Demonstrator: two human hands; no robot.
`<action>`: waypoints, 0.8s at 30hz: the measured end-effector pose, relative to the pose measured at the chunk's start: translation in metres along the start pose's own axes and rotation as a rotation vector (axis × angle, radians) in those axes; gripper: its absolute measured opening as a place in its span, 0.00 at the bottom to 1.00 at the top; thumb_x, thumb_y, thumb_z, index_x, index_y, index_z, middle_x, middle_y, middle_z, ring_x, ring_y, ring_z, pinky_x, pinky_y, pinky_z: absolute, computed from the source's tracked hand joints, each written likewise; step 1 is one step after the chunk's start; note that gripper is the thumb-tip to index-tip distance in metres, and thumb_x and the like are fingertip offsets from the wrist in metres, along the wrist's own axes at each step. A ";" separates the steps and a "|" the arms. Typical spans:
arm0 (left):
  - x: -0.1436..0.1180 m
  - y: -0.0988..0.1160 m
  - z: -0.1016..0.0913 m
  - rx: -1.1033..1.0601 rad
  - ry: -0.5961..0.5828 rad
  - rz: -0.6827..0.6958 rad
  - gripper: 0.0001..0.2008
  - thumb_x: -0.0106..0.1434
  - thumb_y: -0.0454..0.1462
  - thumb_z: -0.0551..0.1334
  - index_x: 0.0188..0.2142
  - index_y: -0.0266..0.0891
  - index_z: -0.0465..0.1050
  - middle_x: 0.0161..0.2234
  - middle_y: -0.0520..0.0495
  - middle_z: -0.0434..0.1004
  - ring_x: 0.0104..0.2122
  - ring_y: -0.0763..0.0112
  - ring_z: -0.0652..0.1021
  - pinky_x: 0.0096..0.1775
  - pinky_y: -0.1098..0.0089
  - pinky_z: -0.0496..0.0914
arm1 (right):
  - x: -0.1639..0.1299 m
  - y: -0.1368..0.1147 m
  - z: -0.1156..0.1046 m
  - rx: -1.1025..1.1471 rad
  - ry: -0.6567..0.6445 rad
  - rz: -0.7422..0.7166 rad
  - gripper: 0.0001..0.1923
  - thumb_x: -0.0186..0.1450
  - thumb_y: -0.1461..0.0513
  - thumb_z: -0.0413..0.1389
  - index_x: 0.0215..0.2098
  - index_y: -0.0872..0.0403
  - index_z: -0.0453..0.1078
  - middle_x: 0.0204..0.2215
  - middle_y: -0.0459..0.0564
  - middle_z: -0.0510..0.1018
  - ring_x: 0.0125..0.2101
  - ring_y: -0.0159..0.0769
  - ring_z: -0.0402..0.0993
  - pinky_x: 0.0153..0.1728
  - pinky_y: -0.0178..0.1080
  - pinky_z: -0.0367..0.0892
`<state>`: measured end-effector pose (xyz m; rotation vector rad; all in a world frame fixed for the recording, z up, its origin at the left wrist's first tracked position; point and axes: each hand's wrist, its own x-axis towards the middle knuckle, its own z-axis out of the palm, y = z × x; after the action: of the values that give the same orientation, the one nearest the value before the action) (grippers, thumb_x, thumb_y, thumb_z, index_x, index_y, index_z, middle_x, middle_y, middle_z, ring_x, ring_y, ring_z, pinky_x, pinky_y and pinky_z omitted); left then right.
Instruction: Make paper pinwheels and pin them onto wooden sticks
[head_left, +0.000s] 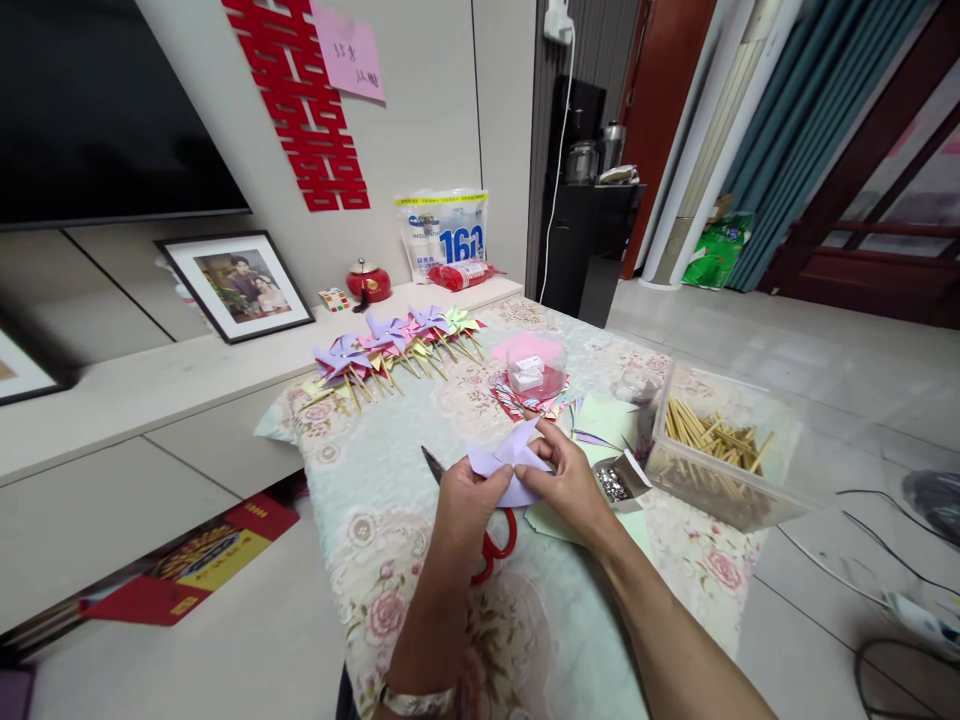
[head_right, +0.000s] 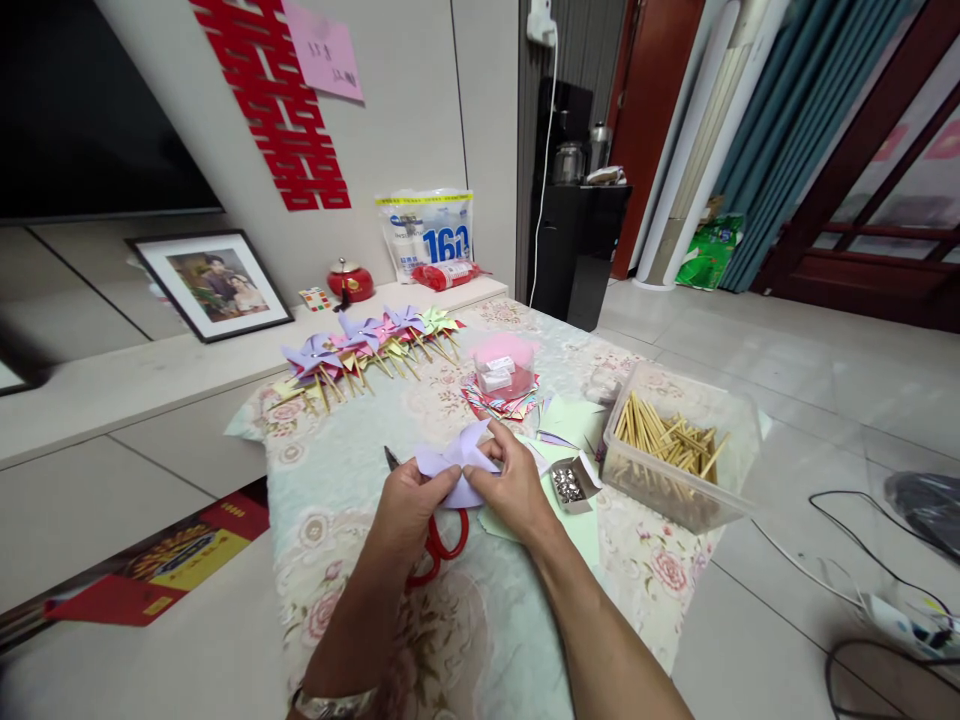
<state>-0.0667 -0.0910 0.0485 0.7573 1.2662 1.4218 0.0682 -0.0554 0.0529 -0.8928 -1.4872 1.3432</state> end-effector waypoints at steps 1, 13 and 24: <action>0.000 -0.001 -0.001 -0.019 -0.008 -0.008 0.14 0.45 0.38 0.72 0.32 0.34 0.77 0.27 0.50 0.81 0.25 0.70 0.77 0.33 0.70 0.71 | 0.000 -0.001 0.000 0.000 -0.020 0.007 0.23 0.56 0.63 0.60 0.52 0.53 0.68 0.27 0.42 0.72 0.27 0.32 0.67 0.28 0.33 0.61; 0.005 -0.006 -0.017 -0.126 -0.036 -0.077 0.17 0.47 0.39 0.72 0.36 0.35 0.78 0.31 0.47 0.83 0.30 0.66 0.80 0.36 0.68 0.73 | 0.002 0.004 -0.008 0.104 -0.024 0.175 0.27 0.56 0.59 0.65 0.52 0.57 0.71 0.24 0.41 0.73 0.23 0.29 0.67 0.27 0.35 0.59; 0.005 -0.009 -0.019 -0.166 -0.019 -0.079 0.17 0.45 0.36 0.73 0.36 0.33 0.77 0.32 0.45 0.83 0.31 0.64 0.80 0.37 0.67 0.72 | 0.001 0.004 -0.007 0.128 -0.047 0.207 0.24 0.54 0.61 0.66 0.49 0.55 0.73 0.26 0.43 0.76 0.24 0.30 0.69 0.27 0.35 0.60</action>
<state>-0.0831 -0.0928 0.0342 0.6008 1.1357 1.4330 0.0748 -0.0518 0.0490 -0.9580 -1.3551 1.6010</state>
